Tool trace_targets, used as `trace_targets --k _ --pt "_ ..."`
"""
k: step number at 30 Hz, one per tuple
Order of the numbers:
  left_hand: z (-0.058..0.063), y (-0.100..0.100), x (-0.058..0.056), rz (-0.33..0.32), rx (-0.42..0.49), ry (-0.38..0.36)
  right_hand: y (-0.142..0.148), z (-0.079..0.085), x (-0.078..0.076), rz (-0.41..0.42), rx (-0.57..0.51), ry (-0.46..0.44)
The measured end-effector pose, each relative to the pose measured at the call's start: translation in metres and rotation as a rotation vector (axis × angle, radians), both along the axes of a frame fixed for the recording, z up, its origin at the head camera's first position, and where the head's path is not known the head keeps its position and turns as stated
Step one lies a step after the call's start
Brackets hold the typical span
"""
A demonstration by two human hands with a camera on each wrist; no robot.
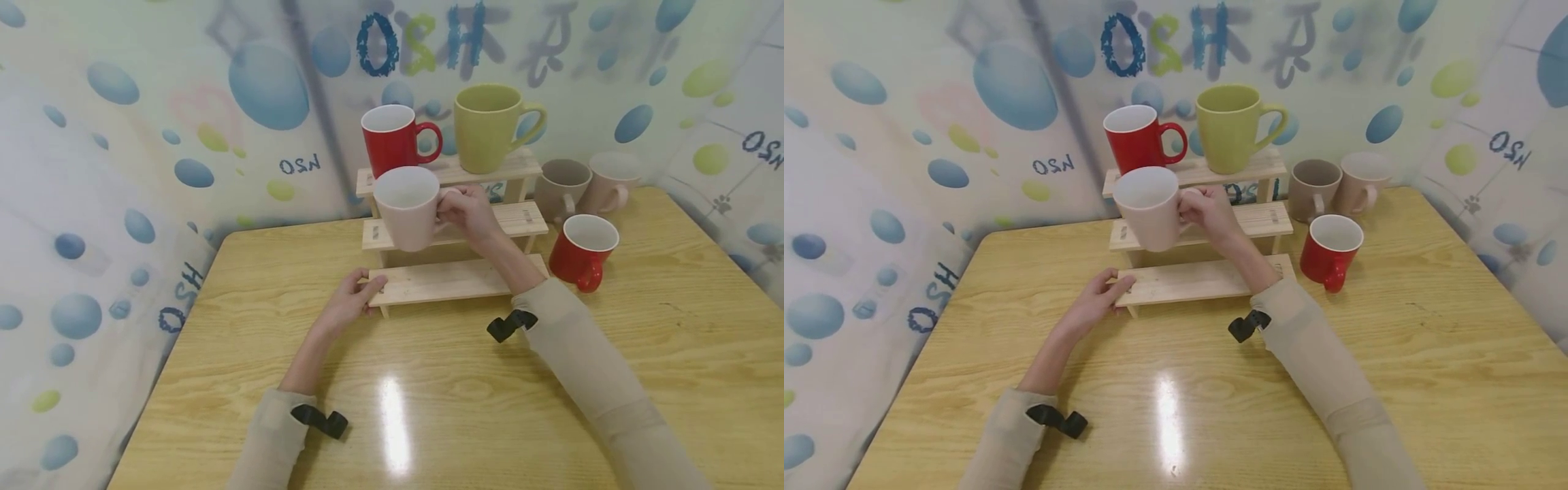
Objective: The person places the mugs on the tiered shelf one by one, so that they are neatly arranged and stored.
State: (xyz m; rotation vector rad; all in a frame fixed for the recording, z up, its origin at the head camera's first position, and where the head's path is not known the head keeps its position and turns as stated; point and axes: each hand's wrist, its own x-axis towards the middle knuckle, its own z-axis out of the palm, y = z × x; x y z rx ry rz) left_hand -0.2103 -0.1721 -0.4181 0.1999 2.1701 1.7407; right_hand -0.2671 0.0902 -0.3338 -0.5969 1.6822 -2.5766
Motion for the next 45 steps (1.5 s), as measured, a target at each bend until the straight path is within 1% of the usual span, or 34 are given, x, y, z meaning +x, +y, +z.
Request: trace_targets --k 6,11,14,20,26,30,36,38,41,45 --pt "-0.003 0.000 0.002 0.008 0.004 0.018 -0.007 0.001 -0.008 0.022 0.018 0.013" --pt "-0.002 0.000 0.004 0.009 0.021 0.028 -0.013 0.003 -0.013 0.010 0.060 0.015" --pt "-0.002 0.000 0.004 0.007 0.014 0.033 -0.015 0.004 -0.015 0.004 0.066 0.020" --pt "-0.002 -0.001 0.004 0.001 0.002 0.039 -0.015 0.005 -0.018 0.006 0.076 0.039" --pt "0.000 0.000 0.005 0.003 -0.015 0.034 -0.014 0.008 -0.015 -0.006 0.107 0.044" --pt "0.000 -0.001 0.005 0.003 -0.017 0.034 -0.013 0.009 -0.015 -0.023 0.158 0.043" --pt "0.000 -0.001 0.004 0.005 -0.003 0.031 -0.009 0.010 -0.012 -0.092 0.317 0.090" --pt "0.000 -0.001 0.004 0.005 -0.004 0.033 -0.007 0.010 -0.011 -0.120 0.352 0.094" --pt "0.000 0.000 0.004 0.006 -0.017 0.038 -0.005 0.009 -0.010 -0.143 0.380 0.110" --pt "0.000 0.000 0.005 0.009 -0.030 0.041 0.000 0.006 -0.010 -0.127 0.381 0.132"
